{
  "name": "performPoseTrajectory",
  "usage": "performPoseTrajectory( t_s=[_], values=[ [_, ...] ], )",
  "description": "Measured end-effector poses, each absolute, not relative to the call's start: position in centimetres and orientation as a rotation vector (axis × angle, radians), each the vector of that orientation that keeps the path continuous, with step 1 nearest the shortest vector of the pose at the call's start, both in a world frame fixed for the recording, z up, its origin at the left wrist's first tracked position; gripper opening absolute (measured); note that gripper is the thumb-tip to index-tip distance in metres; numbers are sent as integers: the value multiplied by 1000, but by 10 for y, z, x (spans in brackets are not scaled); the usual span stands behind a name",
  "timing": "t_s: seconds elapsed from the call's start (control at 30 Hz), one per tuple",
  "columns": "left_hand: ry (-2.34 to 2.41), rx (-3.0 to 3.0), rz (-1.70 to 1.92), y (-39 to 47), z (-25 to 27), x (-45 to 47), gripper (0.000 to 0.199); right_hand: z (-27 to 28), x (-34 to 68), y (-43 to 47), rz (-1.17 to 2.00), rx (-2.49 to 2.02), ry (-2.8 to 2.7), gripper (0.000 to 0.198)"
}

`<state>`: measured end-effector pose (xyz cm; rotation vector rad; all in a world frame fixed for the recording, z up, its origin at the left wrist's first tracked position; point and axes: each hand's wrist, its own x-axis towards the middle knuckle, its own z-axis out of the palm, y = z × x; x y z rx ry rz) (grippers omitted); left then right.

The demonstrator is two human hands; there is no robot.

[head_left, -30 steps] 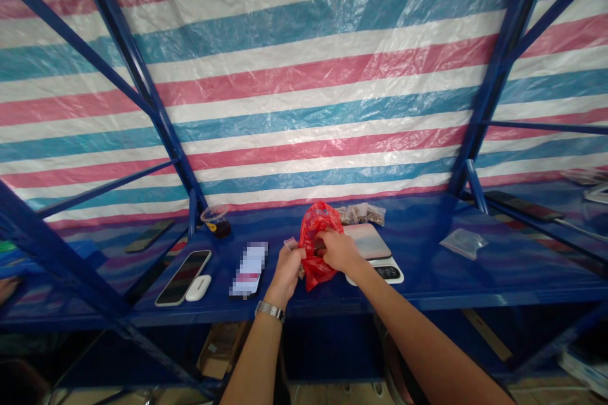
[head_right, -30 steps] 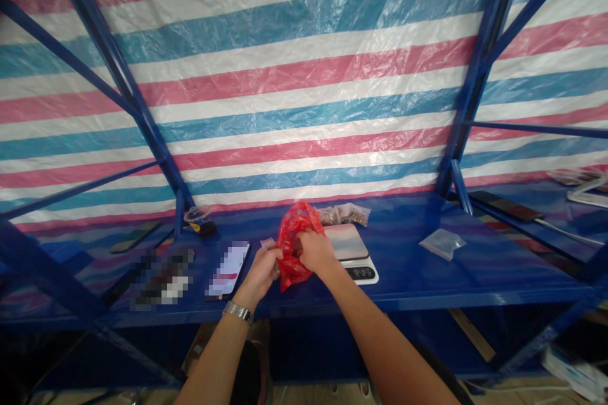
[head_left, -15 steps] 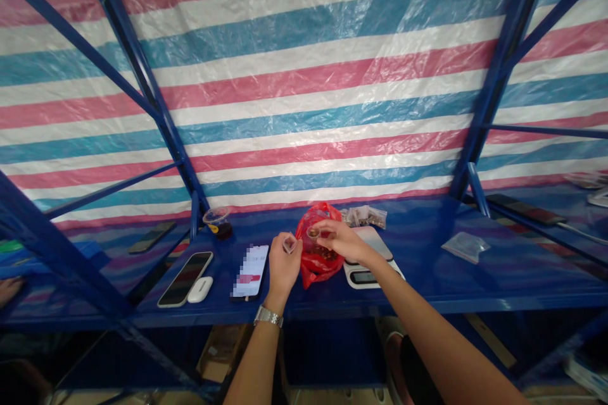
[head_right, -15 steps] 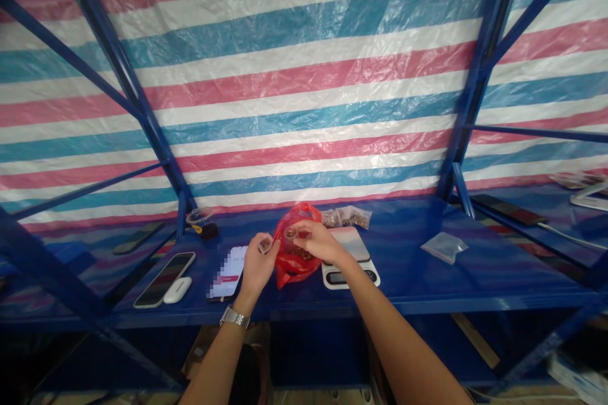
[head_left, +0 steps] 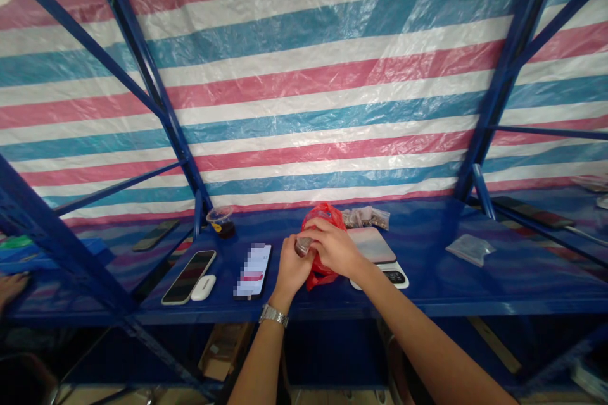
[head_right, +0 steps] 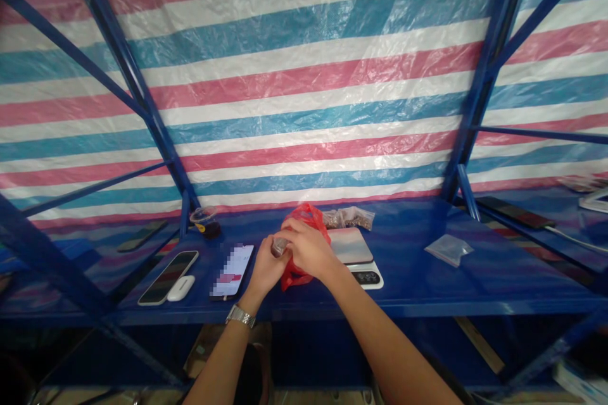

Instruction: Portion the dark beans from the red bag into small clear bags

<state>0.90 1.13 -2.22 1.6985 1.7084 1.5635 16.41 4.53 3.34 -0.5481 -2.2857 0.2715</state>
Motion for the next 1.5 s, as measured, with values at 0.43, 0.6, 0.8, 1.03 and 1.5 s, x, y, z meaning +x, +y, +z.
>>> performPoseTrajectory(
  t_s=[0.43, 0.6, 0.8, 1.03, 1.5],
  values=[
    [1877, 1897, 1523, 2, -13, 6, 5, 31, 160, 46, 539, -495, -2170, 52],
    [1850, 1979, 1552, -2, -7, 8, 8, 37, 161, 45, 529, -522, -2119, 46],
    [1799, 1829, 1657, 0, -9, 9, 15, 38, 161, 45, 543, -516, -2054, 38],
    [1586, 1440, 1840, 1, 0, 12, 21, 38, 162, 49, 477, -554, -1893, 32],
    [1693, 1633, 1935, 5, -11, 11, 35, 38, 156, 37, 607, -545, -2051, 18]
  ],
)
